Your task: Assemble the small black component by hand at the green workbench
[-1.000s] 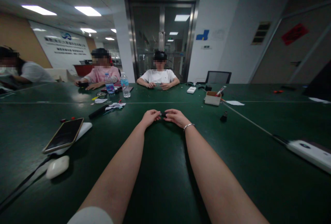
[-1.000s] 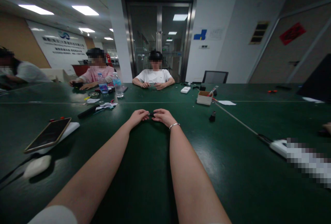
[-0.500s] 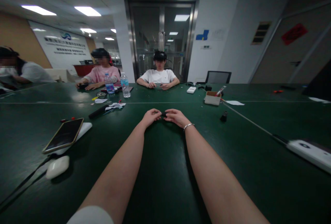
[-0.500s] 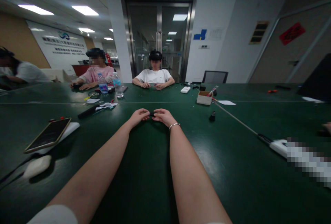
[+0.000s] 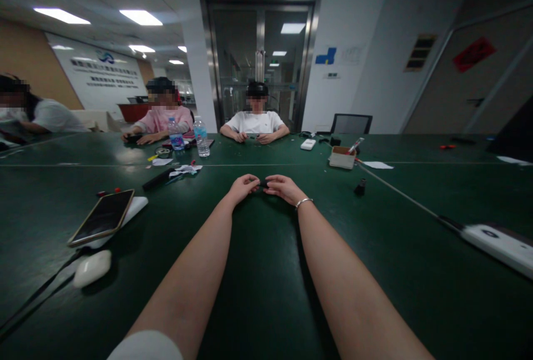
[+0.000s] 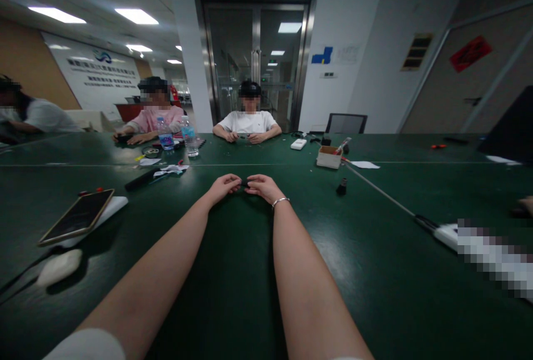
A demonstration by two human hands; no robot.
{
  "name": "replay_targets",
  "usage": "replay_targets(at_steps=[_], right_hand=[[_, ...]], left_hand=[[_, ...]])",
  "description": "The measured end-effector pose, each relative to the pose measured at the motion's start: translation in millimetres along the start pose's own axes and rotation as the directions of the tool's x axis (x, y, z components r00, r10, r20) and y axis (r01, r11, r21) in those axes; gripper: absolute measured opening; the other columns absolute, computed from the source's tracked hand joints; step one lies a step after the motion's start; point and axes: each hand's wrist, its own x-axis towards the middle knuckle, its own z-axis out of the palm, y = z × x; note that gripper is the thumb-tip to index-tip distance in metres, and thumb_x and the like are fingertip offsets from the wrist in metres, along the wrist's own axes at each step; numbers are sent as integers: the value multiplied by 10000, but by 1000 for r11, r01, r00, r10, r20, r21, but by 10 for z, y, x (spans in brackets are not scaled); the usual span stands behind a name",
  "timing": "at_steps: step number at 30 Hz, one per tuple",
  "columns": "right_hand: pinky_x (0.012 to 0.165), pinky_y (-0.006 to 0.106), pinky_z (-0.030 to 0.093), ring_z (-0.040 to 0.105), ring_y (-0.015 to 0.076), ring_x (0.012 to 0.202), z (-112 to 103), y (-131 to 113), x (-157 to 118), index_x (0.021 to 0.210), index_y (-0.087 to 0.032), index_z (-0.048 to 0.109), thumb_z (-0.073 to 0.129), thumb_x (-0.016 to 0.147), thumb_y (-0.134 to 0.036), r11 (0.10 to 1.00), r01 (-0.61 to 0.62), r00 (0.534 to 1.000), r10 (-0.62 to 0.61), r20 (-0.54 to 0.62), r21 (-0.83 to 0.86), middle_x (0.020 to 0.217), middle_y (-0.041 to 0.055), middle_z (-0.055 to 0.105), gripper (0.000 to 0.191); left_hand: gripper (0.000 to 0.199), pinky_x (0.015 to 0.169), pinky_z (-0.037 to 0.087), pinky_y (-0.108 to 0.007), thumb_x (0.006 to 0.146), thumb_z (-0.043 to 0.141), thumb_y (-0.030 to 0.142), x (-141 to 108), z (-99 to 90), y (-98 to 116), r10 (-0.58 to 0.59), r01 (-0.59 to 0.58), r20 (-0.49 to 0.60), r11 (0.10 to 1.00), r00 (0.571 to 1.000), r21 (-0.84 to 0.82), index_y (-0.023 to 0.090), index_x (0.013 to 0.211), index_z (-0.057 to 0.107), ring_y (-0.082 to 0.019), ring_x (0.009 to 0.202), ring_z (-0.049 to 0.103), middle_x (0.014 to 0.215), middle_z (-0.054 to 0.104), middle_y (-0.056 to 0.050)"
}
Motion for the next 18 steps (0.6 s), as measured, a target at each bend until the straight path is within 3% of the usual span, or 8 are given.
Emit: replay_targets(at_steps=[8, 13, 18], right_hand=[[696, 282, 588, 688, 148, 643, 6, -1, -7, 896, -105, 607, 614, 739, 21, 1000, 6, 1000, -5, -5, 9, 759, 52, 672, 202], [701, 289, 588, 688, 147, 639, 15, 0, -16, 892, -108, 606, 612, 735, 25, 1000, 13, 1000, -13, -6, 9, 755, 44, 672, 206], [684, 275, 590, 687, 146, 640, 15, -7, -14, 891, -104, 605, 610, 742, 19, 1000, 2, 1000, -2, -7, 9, 752, 51, 672, 193]], left_hand=[[291, 569, 402, -236, 683, 655, 378, 20, 1, -12, -24, 24, 5, 1000, 1000, 0, 114, 803, 626, -106, 593, 539, 659, 620, -34], [304, 532, 382, -215, 698, 646, 361, 36, 5, -41, 14, -14, -8, 1000, 1000, -12, 135, 897, 608, -91, 559, 523, 649, 606, -14], [273, 533, 383, -216, 725, 615, 369, 19, -3, 1, -15, 15, 15, 1000, 1000, -5, 133, 860, 623, -88, 546, 514, 622, 594, -16]])
